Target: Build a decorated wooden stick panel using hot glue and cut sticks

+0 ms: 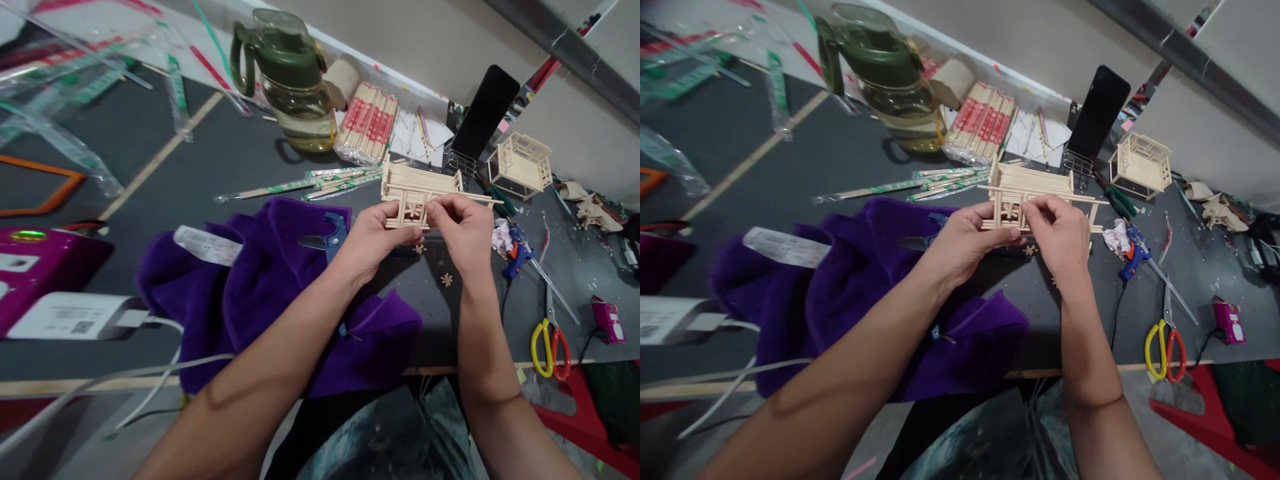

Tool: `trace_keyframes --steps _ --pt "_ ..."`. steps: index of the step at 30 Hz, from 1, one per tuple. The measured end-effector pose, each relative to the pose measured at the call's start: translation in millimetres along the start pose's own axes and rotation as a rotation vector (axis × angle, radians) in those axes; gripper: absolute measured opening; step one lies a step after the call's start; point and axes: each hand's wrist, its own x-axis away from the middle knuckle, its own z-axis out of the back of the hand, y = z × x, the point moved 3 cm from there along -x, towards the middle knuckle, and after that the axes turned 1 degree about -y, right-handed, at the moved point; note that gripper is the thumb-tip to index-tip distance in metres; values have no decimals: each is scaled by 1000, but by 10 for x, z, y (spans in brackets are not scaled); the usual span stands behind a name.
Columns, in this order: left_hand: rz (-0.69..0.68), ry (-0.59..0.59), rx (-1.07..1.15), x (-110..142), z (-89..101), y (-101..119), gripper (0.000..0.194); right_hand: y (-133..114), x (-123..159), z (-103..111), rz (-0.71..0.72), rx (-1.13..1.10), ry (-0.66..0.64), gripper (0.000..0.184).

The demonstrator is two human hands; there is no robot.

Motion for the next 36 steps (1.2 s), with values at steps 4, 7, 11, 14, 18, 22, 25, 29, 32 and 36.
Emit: trace_keyframes --steps 4,7,11,14,18,22,25,29,32,36 --pt "-4 3 -7 3 5 -4 41 3 1 -3 4 6 -8 20" --pt "-2 6 0 4 2 -8 41 1 3 -1 7 -2 1 19" --pt "-2 0 18 1 -5 -9 40 -7 6 -5 3 9 8 19" --pt "-2 1 16 0 -1 -8 39 -11 8 -10 0 34 11 20" --pt "-1 -7 12 2 6 -6 37 -23 10 -13 9 33 15 19" --pt "-3 -12 16 4 1 -2 38 -27 13 -11 10 15 19 20" --pt "-8 -7 7 0 -6 -1 38 -24 18 -10 7 22 25 22" --pt "-23 8 -19 -9 -3 -5 40 -16 20 -17 6 33 29 23" --pt "-40 16 -45 -11 7 -7 40 -1 15 -24 5 48 31 22" --pt "-52 17 -64 -6 8 -5 39 18 7 -28 15 39 38 21"
